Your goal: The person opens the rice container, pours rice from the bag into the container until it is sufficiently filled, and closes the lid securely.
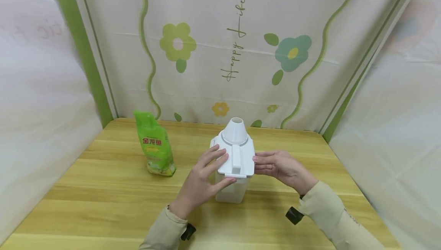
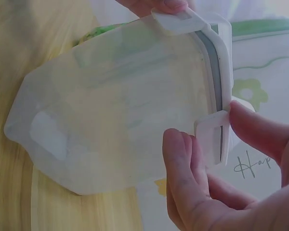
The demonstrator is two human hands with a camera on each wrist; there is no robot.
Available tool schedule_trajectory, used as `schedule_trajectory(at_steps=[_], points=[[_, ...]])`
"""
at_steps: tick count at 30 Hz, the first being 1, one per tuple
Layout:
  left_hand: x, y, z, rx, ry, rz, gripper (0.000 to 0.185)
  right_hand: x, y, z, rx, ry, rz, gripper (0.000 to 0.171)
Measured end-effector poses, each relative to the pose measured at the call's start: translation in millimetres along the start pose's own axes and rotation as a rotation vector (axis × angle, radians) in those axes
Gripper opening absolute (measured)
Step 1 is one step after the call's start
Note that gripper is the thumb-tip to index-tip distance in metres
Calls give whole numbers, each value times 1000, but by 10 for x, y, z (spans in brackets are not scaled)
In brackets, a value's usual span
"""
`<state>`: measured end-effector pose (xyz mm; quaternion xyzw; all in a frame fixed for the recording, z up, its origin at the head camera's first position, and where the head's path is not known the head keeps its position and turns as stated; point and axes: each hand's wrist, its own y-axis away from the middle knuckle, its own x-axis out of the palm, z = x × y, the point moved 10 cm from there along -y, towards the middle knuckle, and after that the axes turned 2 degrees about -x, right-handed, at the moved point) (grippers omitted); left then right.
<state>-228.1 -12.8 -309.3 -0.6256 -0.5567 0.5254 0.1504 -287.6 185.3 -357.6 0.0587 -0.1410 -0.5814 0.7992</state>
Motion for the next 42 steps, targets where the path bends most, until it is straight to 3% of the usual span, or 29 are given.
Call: schedule_trajectory(at_steps=[13, 18, 23, 27, 42], points=[[12, 7, -12, 21, -8, -6, 60, 135, -69, -93, 119, -142, 181, 48], [22, 7, -20, 24, -3, -3, 60, 103, -57, -112, 130, -175, 136, 37], [10, 12, -17, 30, -19, -7, 59, 83, -88, -113, 112, -156, 90, 38], [1, 14, -17, 30, -17, -8, 59, 94, -115, -122, 101, -149, 93, 30], [-4, 16, -15, 7, -7, -14, 58, 114, -144, -213, 161, -304, 114, 13]])
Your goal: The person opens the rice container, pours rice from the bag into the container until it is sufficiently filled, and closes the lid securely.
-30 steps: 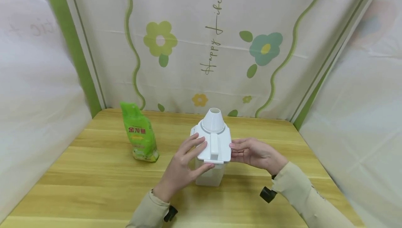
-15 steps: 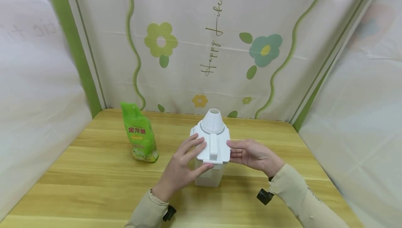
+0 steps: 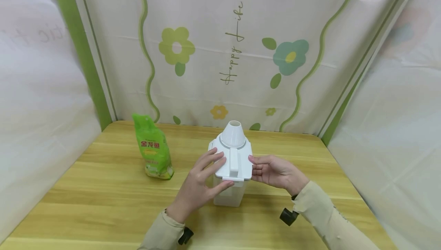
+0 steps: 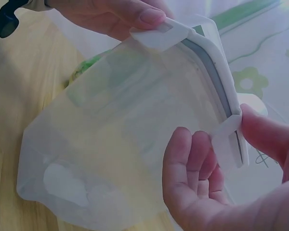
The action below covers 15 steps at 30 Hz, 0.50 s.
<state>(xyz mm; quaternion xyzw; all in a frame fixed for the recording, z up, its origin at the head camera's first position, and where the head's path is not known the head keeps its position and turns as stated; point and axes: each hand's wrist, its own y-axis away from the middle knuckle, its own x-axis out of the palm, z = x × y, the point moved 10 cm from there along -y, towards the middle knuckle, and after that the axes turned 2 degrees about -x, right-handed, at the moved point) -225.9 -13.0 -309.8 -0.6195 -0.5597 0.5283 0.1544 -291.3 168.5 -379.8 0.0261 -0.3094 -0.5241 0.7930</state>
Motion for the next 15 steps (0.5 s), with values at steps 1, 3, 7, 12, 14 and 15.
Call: schedule_trajectory(at_steps=[1, 3, 7, 12, 14, 15], points=[[-2, 1, -1, -1, 0, 0, 58, 1, -2, -5, 0, -6, 2, 12], [-5, 1, -2, -1, -1, 0, 58, 4, -7, -14, -3, -16, 8, 11], [-11, -4, -6, -2, -5, 0, 58, 15, -19, -22, -13, -36, 24, 12], [-15, -8, -16, -4, -11, -2, 57, 18, -31, -38, -12, -70, 41, 15], [-16, -4, -21, -4, -14, -1, 57, 14, -32, -50, -12, -78, 43, 16], [-18, 0, -23, -4, -14, -3, 57, 13, -33, -57, -12, -81, 47, 16]])
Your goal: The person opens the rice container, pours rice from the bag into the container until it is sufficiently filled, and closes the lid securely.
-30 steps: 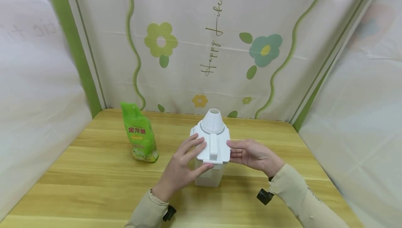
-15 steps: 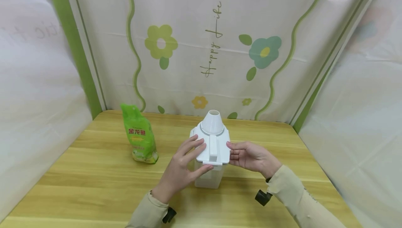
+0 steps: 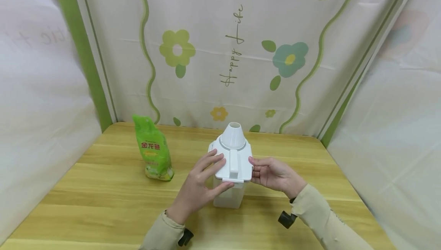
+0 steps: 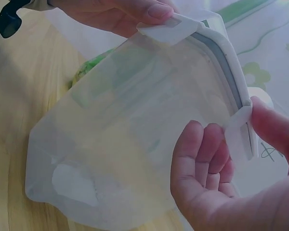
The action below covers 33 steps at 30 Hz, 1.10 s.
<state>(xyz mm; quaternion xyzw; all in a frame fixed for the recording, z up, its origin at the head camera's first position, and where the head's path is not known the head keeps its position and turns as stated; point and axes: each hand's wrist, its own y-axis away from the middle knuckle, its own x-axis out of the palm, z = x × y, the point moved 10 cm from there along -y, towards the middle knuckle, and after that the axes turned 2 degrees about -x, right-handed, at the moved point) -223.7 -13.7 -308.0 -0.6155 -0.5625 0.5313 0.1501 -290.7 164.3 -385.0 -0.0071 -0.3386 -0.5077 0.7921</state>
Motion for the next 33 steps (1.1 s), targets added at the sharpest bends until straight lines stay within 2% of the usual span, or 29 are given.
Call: schedule_trajectory(at_steps=[13, 23, 33], points=[[12, 4, 4, 7, 15, -16, 57, -21, 5, -6, -10, -36, 22, 16], [6, 0, 4, 7, 18, -16, 57, -11, -24, -30, 23, -68, 62, 12], [13, 7, 1, -15, -3, 0, 58, -17, -34, -65, 27, -125, 78, 13]])
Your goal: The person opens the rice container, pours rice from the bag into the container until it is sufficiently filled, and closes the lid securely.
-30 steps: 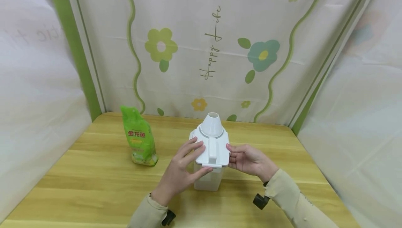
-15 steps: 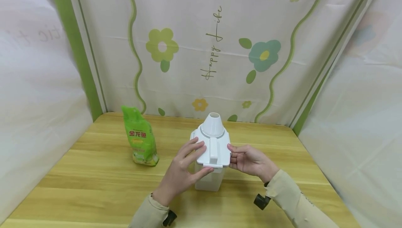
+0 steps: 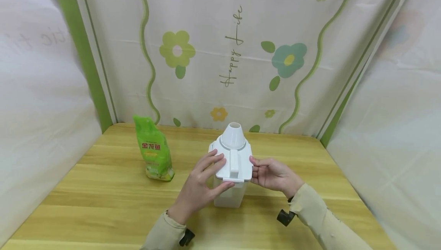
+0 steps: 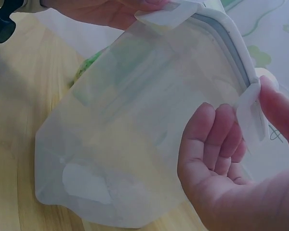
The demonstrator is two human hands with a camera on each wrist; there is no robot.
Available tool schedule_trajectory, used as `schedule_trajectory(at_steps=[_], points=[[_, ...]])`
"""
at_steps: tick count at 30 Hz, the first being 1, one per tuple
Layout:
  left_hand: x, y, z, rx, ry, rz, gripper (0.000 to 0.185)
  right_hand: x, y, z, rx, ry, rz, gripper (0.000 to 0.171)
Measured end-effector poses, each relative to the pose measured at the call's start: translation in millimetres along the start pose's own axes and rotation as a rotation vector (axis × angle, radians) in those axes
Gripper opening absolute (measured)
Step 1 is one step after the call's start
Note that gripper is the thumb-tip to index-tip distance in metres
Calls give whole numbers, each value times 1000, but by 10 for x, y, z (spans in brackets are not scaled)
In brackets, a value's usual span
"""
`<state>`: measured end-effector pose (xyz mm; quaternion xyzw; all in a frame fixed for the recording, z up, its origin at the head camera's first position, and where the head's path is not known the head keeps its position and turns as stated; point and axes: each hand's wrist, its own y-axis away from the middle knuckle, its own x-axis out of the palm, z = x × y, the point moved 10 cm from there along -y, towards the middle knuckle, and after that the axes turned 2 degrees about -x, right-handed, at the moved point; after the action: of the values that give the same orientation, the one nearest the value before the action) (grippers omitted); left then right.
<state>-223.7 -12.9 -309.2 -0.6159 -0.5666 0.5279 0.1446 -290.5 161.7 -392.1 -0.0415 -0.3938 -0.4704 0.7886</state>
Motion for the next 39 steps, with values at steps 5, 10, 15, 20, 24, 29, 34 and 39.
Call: schedule_trajectory(at_steps=[5, 10, 15, 20, 24, 29, 34, 39], points=[[14, 33, 12, -9, -3, 6, 58, -9, -2, -42, 4, -2, 15, 13], [10, 40, 16, -10, 4, 3, 58, 0, -10, -50, 12, 1, 33, 14], [-2, 28, 18, -16, 1, 0, 58, 20, -19, -34, 13, 5, 42, 14], [-14, 21, 6, -14, 0, -2, 58, 28, -26, -33, 15, -1, 49, 15], [-11, 15, -2, -8, 5, -1, 58, 25, -22, -33, 19, -13, 49, 15], [-1, 12, 1, -1, 7, -6, 58, 23, -21, -27, 21, -26, 47, 15], [0, 11, 4, -1, 17, -9, 58, 16, -24, -23, 19, -40, 41, 15], [-3, 7, 4, -3, 26, -11, 58, 15, -27, -24, 20, -55, 42, 16]])
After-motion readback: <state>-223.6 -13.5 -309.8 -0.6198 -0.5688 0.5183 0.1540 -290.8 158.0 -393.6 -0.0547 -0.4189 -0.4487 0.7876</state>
